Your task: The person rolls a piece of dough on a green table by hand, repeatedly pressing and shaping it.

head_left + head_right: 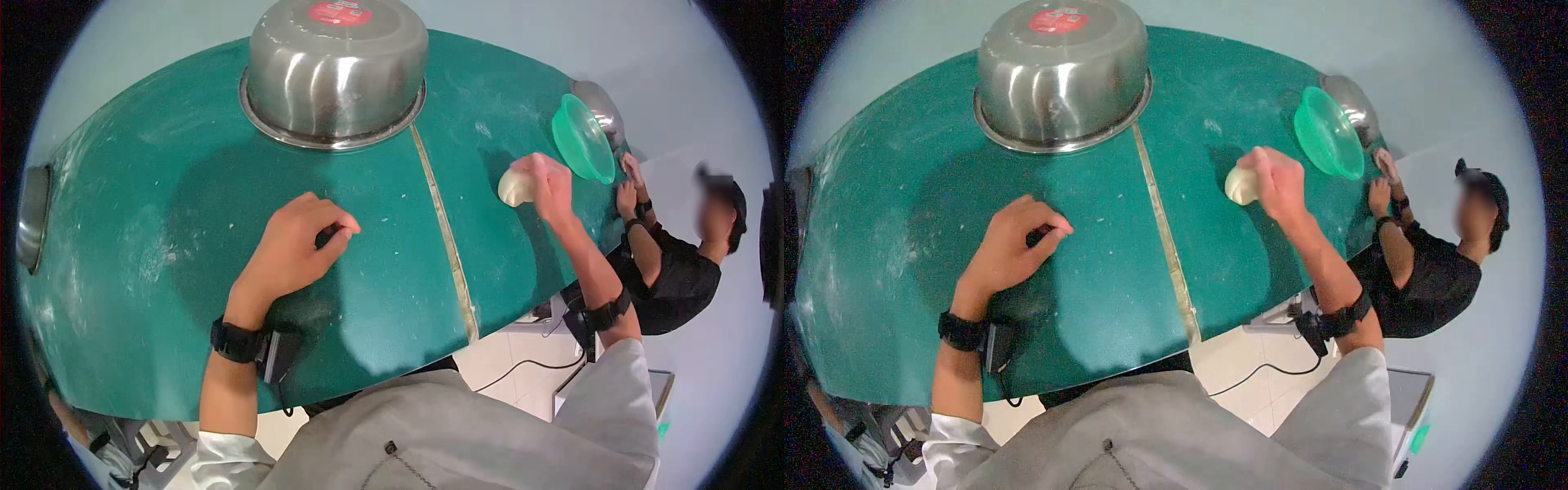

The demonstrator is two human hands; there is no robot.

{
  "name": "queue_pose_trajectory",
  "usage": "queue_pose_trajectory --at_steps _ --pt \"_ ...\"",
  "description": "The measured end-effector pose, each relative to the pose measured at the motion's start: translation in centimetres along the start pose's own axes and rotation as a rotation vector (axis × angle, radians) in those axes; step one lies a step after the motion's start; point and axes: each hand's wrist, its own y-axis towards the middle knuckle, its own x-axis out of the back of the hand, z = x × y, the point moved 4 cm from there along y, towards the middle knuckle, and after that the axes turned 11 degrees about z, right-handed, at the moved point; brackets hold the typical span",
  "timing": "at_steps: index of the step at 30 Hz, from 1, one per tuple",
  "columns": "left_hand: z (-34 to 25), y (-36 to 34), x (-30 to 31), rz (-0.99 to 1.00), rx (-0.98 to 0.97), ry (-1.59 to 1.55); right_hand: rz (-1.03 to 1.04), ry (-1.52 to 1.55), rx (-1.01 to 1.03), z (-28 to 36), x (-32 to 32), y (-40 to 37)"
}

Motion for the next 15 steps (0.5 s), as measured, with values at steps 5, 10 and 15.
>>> queue_pose_trajectory --at_steps 5,10,15 --pt "-0.1 0.3 0.0 0.002 0.007 0.002 -0.158 -0.263 0.601 6.4 -4.0 3.3" --pt "-0.5 0.7 0.1 0.030 0.041 0.002 0.084 -0.354 0.444 7.1 -6.3 4.5" --pt "-0.6 0.9 0.0 0.065 0.082 -0.012 -0.129 0.173 0.005 2.6 -4.9 8.0"
